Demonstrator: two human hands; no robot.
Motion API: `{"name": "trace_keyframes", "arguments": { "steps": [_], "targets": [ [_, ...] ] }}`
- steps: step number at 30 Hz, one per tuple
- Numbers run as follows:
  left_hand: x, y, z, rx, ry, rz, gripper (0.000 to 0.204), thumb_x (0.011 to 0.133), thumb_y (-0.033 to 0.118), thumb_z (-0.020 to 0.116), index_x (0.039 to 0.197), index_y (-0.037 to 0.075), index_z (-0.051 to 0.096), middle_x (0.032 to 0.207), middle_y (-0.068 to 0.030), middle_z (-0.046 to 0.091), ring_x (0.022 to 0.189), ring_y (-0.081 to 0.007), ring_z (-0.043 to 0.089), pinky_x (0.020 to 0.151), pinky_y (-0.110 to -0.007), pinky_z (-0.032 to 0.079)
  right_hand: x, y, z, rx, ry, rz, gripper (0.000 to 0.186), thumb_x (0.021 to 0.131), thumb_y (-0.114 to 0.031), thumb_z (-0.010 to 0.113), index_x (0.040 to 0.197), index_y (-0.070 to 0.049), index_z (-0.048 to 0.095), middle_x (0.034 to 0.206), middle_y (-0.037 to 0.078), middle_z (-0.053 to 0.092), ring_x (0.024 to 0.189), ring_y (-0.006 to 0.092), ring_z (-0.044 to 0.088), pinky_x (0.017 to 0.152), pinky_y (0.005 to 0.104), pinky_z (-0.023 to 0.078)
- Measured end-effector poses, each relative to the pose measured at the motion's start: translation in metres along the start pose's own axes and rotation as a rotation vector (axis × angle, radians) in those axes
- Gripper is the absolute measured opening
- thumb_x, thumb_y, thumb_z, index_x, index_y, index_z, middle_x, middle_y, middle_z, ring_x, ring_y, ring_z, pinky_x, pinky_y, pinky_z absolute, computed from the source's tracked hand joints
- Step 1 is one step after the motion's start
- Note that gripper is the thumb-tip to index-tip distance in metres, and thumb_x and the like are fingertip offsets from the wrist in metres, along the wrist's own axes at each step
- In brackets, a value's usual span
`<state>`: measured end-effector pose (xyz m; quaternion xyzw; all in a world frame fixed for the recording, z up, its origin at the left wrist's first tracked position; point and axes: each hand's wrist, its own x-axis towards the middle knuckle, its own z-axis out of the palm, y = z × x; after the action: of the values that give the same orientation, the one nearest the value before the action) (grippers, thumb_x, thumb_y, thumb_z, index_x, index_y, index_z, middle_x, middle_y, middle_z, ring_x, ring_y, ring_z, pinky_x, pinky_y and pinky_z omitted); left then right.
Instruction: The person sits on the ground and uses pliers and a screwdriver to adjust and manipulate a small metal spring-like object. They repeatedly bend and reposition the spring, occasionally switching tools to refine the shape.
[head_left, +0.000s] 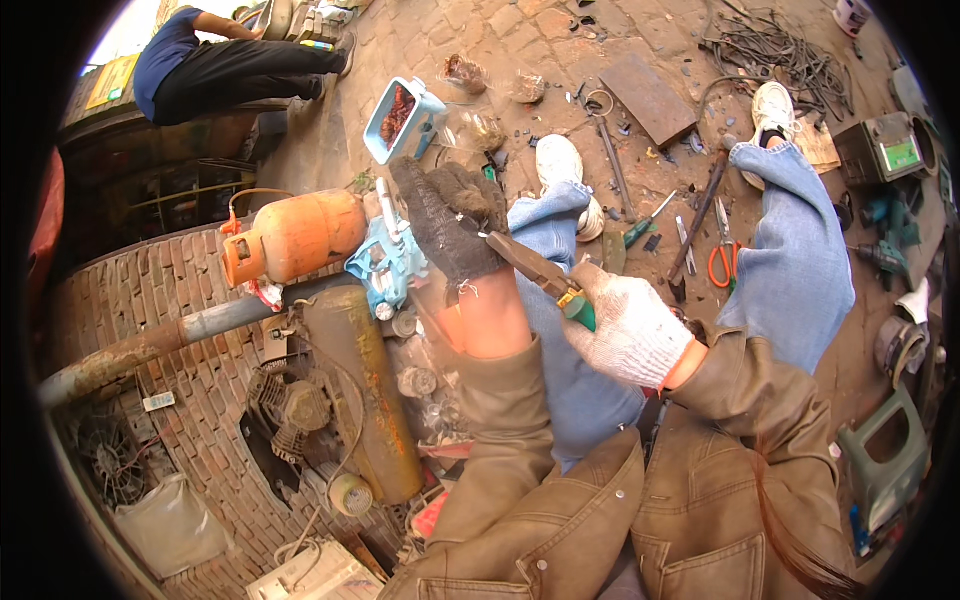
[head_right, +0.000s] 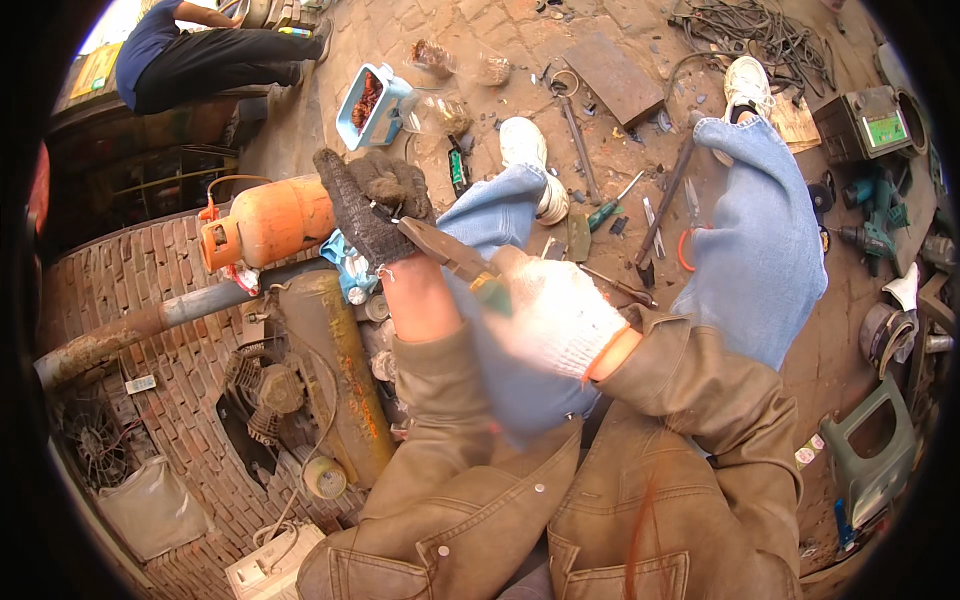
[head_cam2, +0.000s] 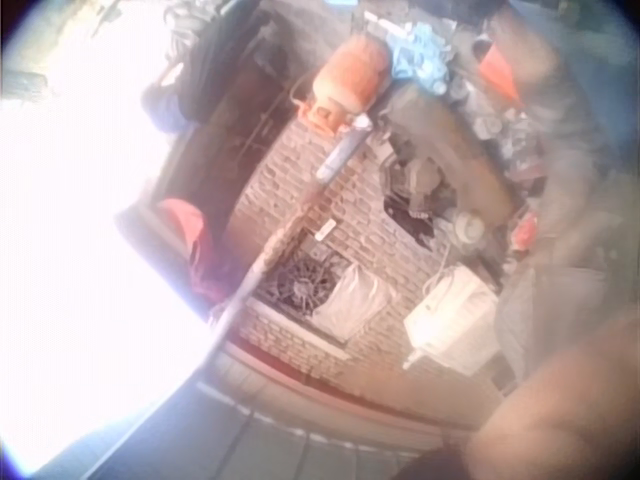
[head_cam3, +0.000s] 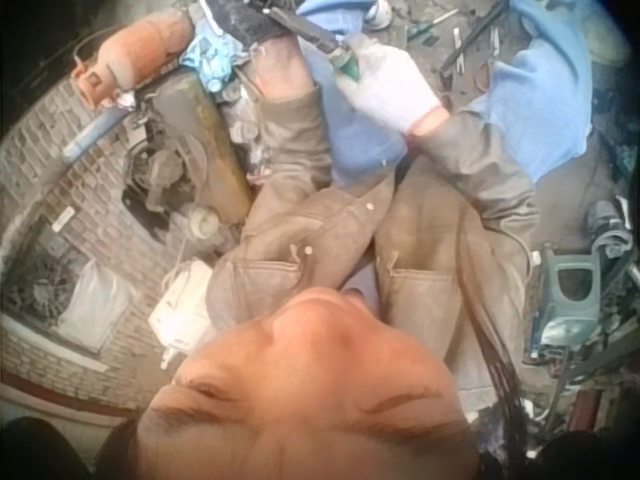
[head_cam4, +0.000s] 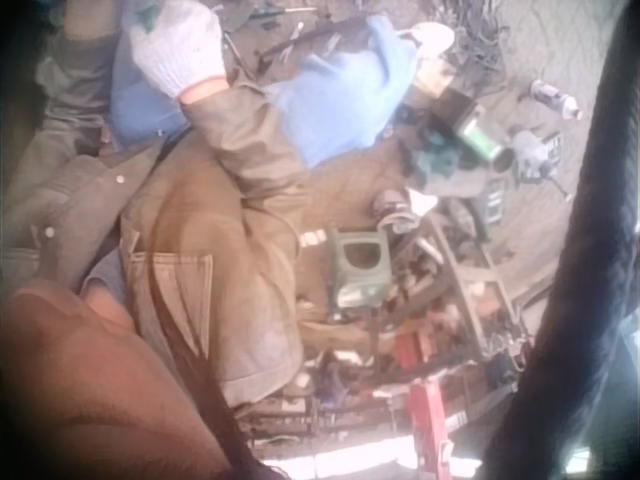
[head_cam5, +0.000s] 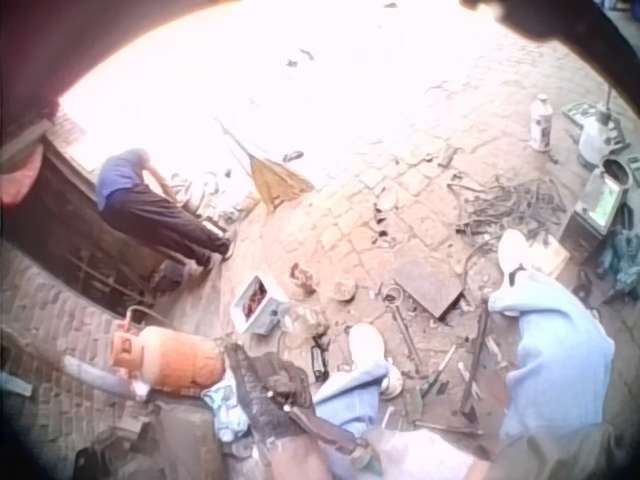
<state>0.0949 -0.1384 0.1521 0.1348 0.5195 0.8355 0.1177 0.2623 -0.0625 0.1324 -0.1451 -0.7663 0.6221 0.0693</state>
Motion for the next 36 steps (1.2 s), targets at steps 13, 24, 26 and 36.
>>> {"name": "trace_keyframes", "arguments": {
  "steps": [13, 24, 26, 36],
  "targets": [
    [0.032, -0.017, 0.009, 0.141, 0.240, -0.069, 0.041, 0.101, 0.041, 0.054, 0.072, 0.013, 0.052, 0.057, 0.0015, 0.046, 0.041, -0.0103, 0.042, 0.037, -0.022, 0.031, -0.002, 0.001, -0.003, 0.274, -0.102, 0.070, 0.027, 0.084, -0.023, 0.066, 0.095, -0.001, 0.055, 0.071, 0.014, 0.059, 0.064, 0.0324, 0.061, 0.060, 0.0412, 0.049],
    [0.032, -0.017, -0.010, 0.083, -0.176, -0.148, 0.046, 0.103, 0.041, 0.051, 0.067, 0.012, 0.049, 0.053, 0.0002, 0.042, 0.042, -0.0131, 0.040, 0.040, -0.028, 0.032, -0.001, 0.029, -0.014, 1.910, -1.182, 0.657, 0.016, 0.101, -0.020, 0.049, 0.089, -0.009, 0.054, 0.063, -0.007, 0.033, 0.048, 0.0039, 0.030, 0.039, 0.0217, 0.022],
    [0.030, -0.018, -0.013, 0.105, -0.026, -0.081, 0.041, 0.103, 0.040, 0.051, 0.074, 0.011, 0.055, 0.060, -0.0012, 0.050, 0.049, -0.0138, 0.048, 0.044, -0.028, 0.039, -0.003, 0.025, -0.002, 1.843, -1.026, 0.578, 0.015, 0.101, -0.020, 0.048, 0.096, -0.008, 0.054, 0.064, -0.006, 0.031, 0.048, 0.0040, 0.027, 0.039, 0.0223, 0.021],
    [-0.032, 0.005, -0.004, 0.036, -0.162, -0.032, 0.034, 0.100, 0.042, 0.057, 0.087, 0.011, 0.057, 0.073, -0.0023, 0.055, 0.059, -0.0146, 0.053, 0.052, -0.028, 0.045, 0.003, 0.002, 0.027, 1.755, -0.931, 0.542, 0.027, 0.099, -0.027, 0.053, 0.076, -0.013, 0.055, 0.064, -0.005, 0.048, 0.052, 0.0080, 0.045, 0.045, 0.0242, 0.034]
  ]
}}
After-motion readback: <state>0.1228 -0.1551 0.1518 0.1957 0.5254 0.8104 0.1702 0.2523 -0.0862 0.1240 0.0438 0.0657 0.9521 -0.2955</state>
